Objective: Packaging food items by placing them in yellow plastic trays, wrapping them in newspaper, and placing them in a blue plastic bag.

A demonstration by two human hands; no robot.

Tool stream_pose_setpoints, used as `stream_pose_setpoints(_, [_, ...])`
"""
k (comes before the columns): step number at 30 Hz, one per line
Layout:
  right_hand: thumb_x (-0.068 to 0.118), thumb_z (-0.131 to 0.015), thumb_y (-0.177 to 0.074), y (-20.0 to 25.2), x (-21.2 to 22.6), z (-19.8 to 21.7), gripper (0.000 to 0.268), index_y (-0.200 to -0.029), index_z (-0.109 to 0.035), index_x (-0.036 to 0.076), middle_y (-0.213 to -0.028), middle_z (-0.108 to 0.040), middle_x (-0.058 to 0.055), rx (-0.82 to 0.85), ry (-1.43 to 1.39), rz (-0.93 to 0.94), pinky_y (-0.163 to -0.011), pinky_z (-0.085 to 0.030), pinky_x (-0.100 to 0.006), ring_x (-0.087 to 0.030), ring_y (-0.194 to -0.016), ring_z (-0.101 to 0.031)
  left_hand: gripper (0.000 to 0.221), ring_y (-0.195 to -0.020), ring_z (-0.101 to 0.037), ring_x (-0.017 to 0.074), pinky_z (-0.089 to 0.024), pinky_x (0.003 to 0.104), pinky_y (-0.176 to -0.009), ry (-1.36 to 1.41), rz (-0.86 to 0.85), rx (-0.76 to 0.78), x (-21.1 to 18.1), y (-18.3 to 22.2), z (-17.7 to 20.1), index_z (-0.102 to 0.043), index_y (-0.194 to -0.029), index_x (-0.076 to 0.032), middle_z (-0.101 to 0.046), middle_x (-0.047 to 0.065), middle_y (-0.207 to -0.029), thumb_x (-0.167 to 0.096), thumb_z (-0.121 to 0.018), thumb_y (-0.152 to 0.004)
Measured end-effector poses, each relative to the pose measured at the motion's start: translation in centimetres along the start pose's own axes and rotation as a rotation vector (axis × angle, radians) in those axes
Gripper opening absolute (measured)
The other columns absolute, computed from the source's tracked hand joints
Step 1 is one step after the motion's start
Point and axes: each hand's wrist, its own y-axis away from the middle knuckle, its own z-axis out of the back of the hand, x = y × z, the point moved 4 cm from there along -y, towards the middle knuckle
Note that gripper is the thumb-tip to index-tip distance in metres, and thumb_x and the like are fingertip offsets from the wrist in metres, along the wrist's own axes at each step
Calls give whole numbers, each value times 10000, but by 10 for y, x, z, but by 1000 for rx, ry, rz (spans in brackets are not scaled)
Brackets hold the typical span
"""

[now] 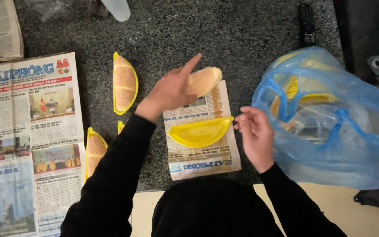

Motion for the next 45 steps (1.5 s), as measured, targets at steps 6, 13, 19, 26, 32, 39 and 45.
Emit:
stream_pose_setpoints(6, [145, -569, -1248, -5, 1, 15, 221, -1413, -623, 8, -1113, -759, -162, -43, 29, 89, -815, -652, -340, -208, -925, -787, 1156, -1263, -745, 528, -612, 630, -1055, -114, -202, -193, -33, 62, -36, -306, -1820, -222, -745, 292, -1351, -202, -938, -852])
stream_pose_setpoints(13, [170, -543, -1274, -11, 16, 12, 243, -1435, -621, 5, -1116, -743, -165, -13, 82, 162, -838, -641, -364, -239, -953, -785, 1049, -1235, -740, 392, -626, 506, -1039, -123, -271, -251, -45, 102, -94, -325, -1829, -194, -751, 190, -1299, -136, -844, -919])
stream_pose_setpoints(19, [107, -683, -1186, -19, 17, 0, 209, -1383, -715, 44, -1114, -815, -161, 70, 280, 233, -800, -651, -381, -300, -1011, -796, 1021, -1266, -741, 377, -602, 517, -1089, -187, -298, -283, -43, 107, -112, -406, -1792, -183, -761, 176, -1302, -162, -913, -905])
stream_pose_setpoints(26, [480, -834, -994, -29, 27, -24, 734, -1582, -631, 90, -1482, -674, -215, 688, 755, 329, -1142, -526, -654, -471, -1454, -586, 1181, -1516, -580, 411, -457, 673, -1188, 44, -60, -137, -3, 128, -91, -347, -1819, -285, -668, 165, -1560, -461, -972, -833])
stream_pose_setpoints(32, [604, -904, -873, -31, -11, -41, 905, -1598, -561, 184, -1598, -585, -147, 884, 960, 270, -1224, -428, -662, -452, -1534, -512, 1155, -1430, -651, 435, -527, 570, -1210, 306, 61, -234, 46, 140, -117, -485, -1749, -256, -702, 179, -1484, -423, -1027, -743])
stream_pose_setpoints(39, [631, -900, -886, -27, -40, -55, 733, -1450, -641, 241, -1382, -663, -24, 809, 912, 285, -1200, -458, -610, -386, -1336, -682, 1030, -1337, -717, 447, -569, 592, -1158, 375, 86, -329, 51, 137, -128, -487, -1745, -239, -775, 169, -1352, -260, -945, -822])
stream_pose_setpoints(45, [530, -962, -871, -27, -17, -55, 920, -1621, -560, 178, -1523, -624, -135, 894, 762, 182, -1172, -491, -606, -461, -1437, -621, 947, -1209, -771, 434, -657, 562, -1043, 425, 102, -469, 60, 153, -124, -601, -1596, -167, -678, 177, -1399, -308, -1033, -765])
